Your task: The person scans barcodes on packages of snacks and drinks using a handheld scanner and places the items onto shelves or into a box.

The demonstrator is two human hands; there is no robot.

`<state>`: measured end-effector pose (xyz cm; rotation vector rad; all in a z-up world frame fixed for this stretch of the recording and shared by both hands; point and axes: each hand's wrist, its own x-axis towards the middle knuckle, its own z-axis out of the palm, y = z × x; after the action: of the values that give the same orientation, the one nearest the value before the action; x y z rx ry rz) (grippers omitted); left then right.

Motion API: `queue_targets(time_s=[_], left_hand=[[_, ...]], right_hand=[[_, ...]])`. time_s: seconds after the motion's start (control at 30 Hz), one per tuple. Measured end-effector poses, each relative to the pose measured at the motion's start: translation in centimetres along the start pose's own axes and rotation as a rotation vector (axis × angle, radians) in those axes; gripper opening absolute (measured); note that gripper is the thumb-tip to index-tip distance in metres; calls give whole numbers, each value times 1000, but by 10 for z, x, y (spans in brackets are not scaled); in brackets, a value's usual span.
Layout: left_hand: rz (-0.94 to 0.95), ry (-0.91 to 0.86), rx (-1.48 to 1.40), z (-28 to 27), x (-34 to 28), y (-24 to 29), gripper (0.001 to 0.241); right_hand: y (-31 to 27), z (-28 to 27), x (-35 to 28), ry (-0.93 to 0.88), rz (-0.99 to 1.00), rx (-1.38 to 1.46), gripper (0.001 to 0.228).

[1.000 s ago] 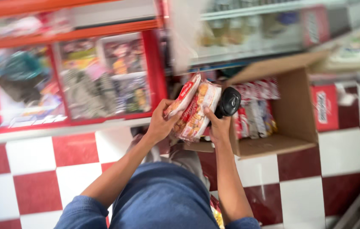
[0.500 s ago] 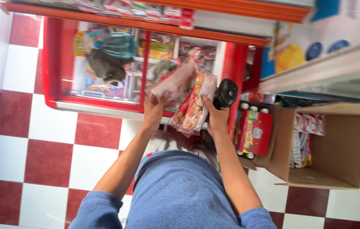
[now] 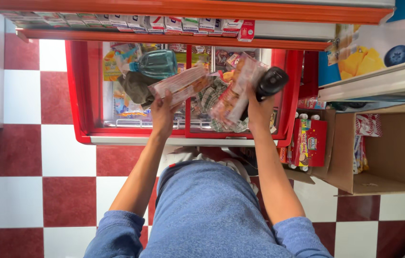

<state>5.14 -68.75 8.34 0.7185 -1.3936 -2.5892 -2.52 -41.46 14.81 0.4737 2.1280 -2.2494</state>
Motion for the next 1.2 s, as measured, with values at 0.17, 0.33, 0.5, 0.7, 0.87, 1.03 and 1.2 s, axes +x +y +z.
queue_targets(time_s=[0.17,0.33,0.5,0.7,0.87,1.03,1.2], left_hand=[[89,-40,-247,-11,-6,30,35],[-1,-117,-351,0,-2,53,31],[-137,-240,-406,23,3,56,32],[-365,-474,-762,69,-9,81,41],[-527,-236,-383,93,-2,60,37],[-601,-264,-221,97,6,40,26],[-406,-220,-128,101,3,27,22]], right_hand=[[2,17,-1,-73,15,-134,38],[-5,34,-23,-27,-66,-241,39],[-13,33,-29,-100,-171,-113,22],[-14,42,-23,-65,79,392,29],[-29,49,-27,-214,364,620,29],[-38,44,-30,-306,435,590,28],[-33,44,-36,-116,237,362,39]])
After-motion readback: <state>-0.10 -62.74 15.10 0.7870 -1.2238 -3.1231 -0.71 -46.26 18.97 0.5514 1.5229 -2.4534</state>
